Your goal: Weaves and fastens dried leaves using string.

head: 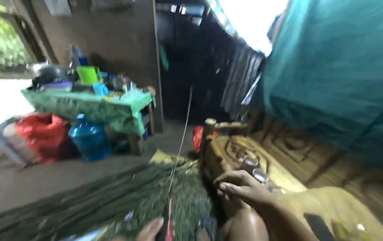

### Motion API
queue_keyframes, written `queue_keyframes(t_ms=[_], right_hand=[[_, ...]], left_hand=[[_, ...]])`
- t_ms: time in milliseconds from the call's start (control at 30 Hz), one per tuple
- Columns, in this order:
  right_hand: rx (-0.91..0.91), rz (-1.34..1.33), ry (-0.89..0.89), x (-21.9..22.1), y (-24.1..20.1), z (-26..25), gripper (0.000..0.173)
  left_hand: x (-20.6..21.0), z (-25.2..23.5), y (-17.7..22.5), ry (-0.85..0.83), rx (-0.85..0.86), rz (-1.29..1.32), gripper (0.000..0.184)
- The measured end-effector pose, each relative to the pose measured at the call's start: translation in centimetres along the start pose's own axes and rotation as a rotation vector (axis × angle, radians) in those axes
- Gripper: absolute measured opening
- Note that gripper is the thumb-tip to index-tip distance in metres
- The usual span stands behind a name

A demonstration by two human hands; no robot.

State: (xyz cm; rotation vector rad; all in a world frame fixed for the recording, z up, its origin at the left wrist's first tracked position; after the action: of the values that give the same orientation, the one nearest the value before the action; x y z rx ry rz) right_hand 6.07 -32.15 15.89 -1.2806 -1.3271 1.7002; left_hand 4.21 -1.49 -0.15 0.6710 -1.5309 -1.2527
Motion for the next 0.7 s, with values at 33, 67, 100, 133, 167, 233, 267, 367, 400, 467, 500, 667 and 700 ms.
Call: queue_keyframes(t_ms=[33, 67, 100, 133, 167, 233, 267, 367, 400, 467, 500, 667, 700], right_hand=[[0.140, -0.120, 0.001, 1.8, 4.5, -1.6, 0.025], [0.278, -0.217, 0.001, 4.1, 8.3, -2.8, 0.027], [0.396, -0.296, -0.011, 6.6, 11.4, -3.7, 0.029], [0.479, -0.361, -0.029, 9.1, 13.6, -4.3, 0.031], [0.534, -0.417, -0.053, 11.2, 15.1, -4.9, 0.034], [0.582, -0.551, -0.112, 14.6, 16.6, -5.7, 0.035], [0.583, -0.628, -0.138, 15.9, 16.9, -6.0, 0.034], [0.595, -0.772, -0.150, 18.2, 17.6, -6.8, 0.029], [0.608, -0.807, -0.149, 18.7, 17.8, -6.9, 0.029], [0.641, -0.864, -0.142, 19.3, 17.9, -7.0, 0.029], [0.659, -0.890, -0.133, 19.5, 18.0, -7.1, 0.027], [0.713, -0.917, -0.056, 20.0, 19.0, -7.9, 0.026], [0.710, -0.922, -0.042, 19.9, 19.2, -7.9, 0.026]], left_hand=[[-0.3, -0.2, -0.4, 0.003, -0.002, 0.023, 0.037], [-0.3, -0.3, -0.5, 0.004, -0.018, 0.030, 0.037], [-0.4, -0.4, -0.7, -0.007, -0.037, 0.039, 0.036], [-0.5, -0.5, -1.0, -0.034, -0.054, 0.046, 0.036], [-0.6, -0.8, -1.4, -0.067, -0.065, 0.052, 0.036], [-0.8, -1.0, -2.3, -0.119, -0.072, 0.059, 0.034], [-0.8, -1.0, -2.7, -0.121, -0.089, 0.055, 0.034], [-0.8, -0.9, -3.4, -0.097, -0.131, 0.073, 0.034], [-0.9, -1.0, -3.7, -0.085, -0.134, 0.087, 0.033], [-1.1, -1.2, -4.2, -0.058, -0.132, 0.101, 0.032], [-1.2, -1.3, -4.5, -0.046, -0.136, 0.102, 0.032], [-1.7, -1.3, -5.5, -0.040, -0.163, 0.117, 0.034], [-1.8, -1.2, -5.6, -0.028, -0.170, 0.115, 0.034]])
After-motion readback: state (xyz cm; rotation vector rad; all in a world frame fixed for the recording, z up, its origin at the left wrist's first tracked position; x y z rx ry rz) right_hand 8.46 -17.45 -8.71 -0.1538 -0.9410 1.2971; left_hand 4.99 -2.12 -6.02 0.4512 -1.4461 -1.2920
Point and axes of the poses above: each hand's wrist, its own z-axis away from the middle knuckle, its own x-axis out of the palm, y = z × x, the point moved 4 cm from there along -z, towards the middle knuckle, and after that the axes turned 15 degrees about x, right-handed, at the moved point
